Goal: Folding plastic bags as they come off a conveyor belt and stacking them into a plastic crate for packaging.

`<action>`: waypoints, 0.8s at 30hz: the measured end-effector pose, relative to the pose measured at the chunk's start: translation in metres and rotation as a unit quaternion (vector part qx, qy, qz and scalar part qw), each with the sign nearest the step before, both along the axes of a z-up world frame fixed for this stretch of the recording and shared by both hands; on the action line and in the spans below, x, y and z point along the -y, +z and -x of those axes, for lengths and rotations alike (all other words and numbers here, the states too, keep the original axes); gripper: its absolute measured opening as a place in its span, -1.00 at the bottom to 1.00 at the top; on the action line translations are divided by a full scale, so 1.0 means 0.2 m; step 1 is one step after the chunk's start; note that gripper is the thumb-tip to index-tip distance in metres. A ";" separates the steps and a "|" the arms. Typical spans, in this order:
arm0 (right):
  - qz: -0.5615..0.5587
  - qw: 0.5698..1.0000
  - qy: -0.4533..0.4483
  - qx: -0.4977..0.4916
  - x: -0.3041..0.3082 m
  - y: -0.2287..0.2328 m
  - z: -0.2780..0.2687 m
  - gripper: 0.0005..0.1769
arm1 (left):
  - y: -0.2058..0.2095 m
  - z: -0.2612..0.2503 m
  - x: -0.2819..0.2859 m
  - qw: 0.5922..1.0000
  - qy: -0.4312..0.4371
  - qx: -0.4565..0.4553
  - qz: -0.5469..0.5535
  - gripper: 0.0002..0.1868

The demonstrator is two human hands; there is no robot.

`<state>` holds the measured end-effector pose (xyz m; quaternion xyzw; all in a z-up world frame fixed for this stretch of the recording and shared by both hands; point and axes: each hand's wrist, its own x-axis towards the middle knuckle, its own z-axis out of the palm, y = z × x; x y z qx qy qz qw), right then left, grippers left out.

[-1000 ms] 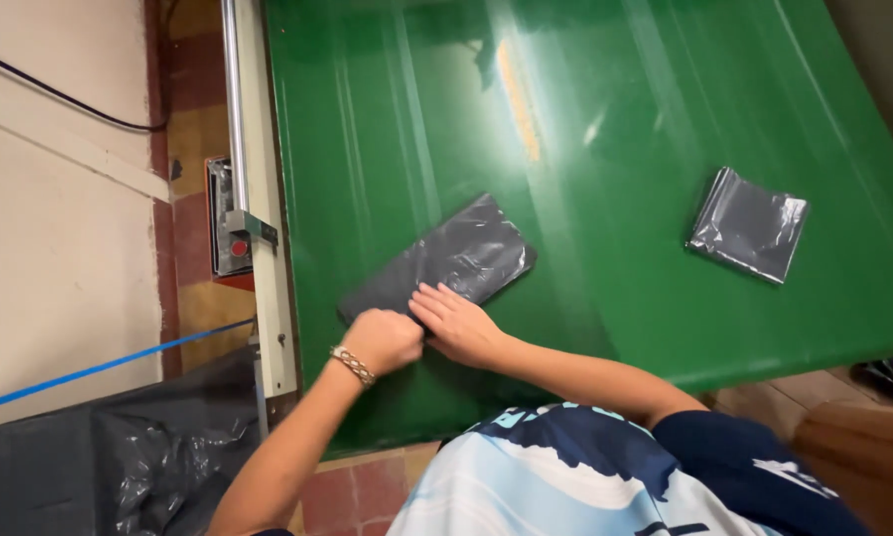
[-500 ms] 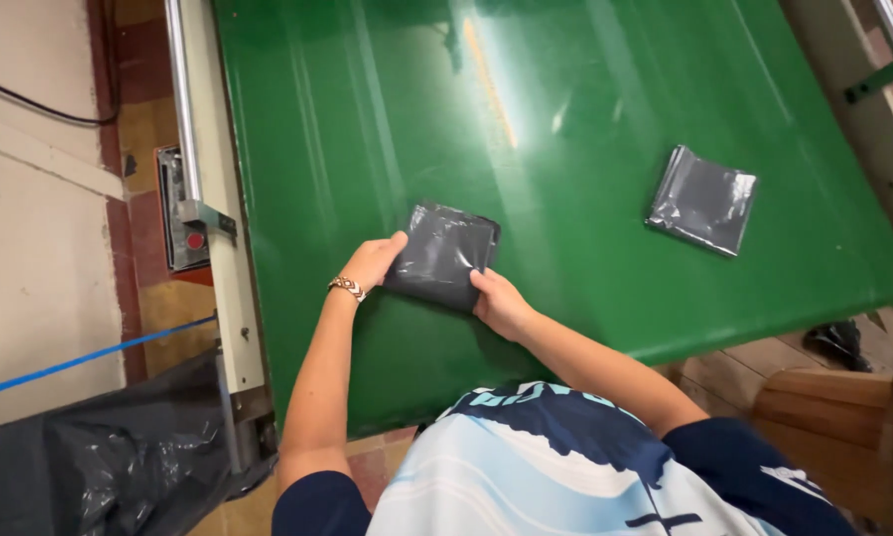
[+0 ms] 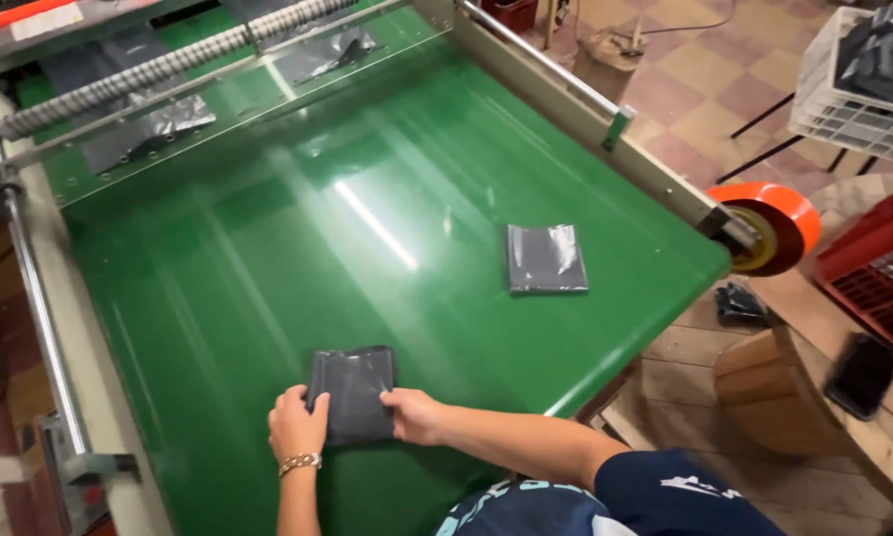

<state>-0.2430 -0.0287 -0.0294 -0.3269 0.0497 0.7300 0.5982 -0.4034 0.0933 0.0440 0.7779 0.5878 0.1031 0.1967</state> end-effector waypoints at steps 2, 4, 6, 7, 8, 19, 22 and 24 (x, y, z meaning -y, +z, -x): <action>-0.020 1.000 0.008 0.004 0.01 0.07 -0.01 -0.76 | 0.01 -0.01 0.01 1.000 0.009 -0.014 -0.005 -0.55; -0.003 0.997 0.033 0.071 0.05 0.17 0.00 -0.81 | 0.03 -0.01 0.03 0.991 -0.029 0.129 -0.039 -0.78; -0.009 0.994 0.050 0.094 0.11 0.26 -0.06 -0.81 | 0.19 -0.05 0.12 0.993 -0.009 0.117 -0.022 -0.75; -0.016 0.990 0.071 0.123 0.15 0.31 -0.11 -0.81 | 0.26 -0.08 0.17 0.994 0.014 0.112 -0.006 -0.72; -0.015 0.990 0.070 0.122 0.16 0.30 -0.14 -0.81 | 0.28 -0.11 0.16 0.994 0.013 0.111 -0.005 -0.72; 0.009 0.954 0.184 0.238 0.07 0.10 -0.21 -0.78 | 0.20 -0.31 0.16 0.976 0.191 -0.079 0.075 -0.22; 0.000 0.945 0.203 0.257 0.05 0.06 -0.25 -0.75 | 0.15 -0.32 0.18 0.979 0.172 -0.081 0.080 -0.43; -0.004 0.944 0.210 0.256 0.07 0.08 -0.33 -0.74 | 0.07 -0.35 0.22 0.986 0.155 -0.047 0.027 -0.49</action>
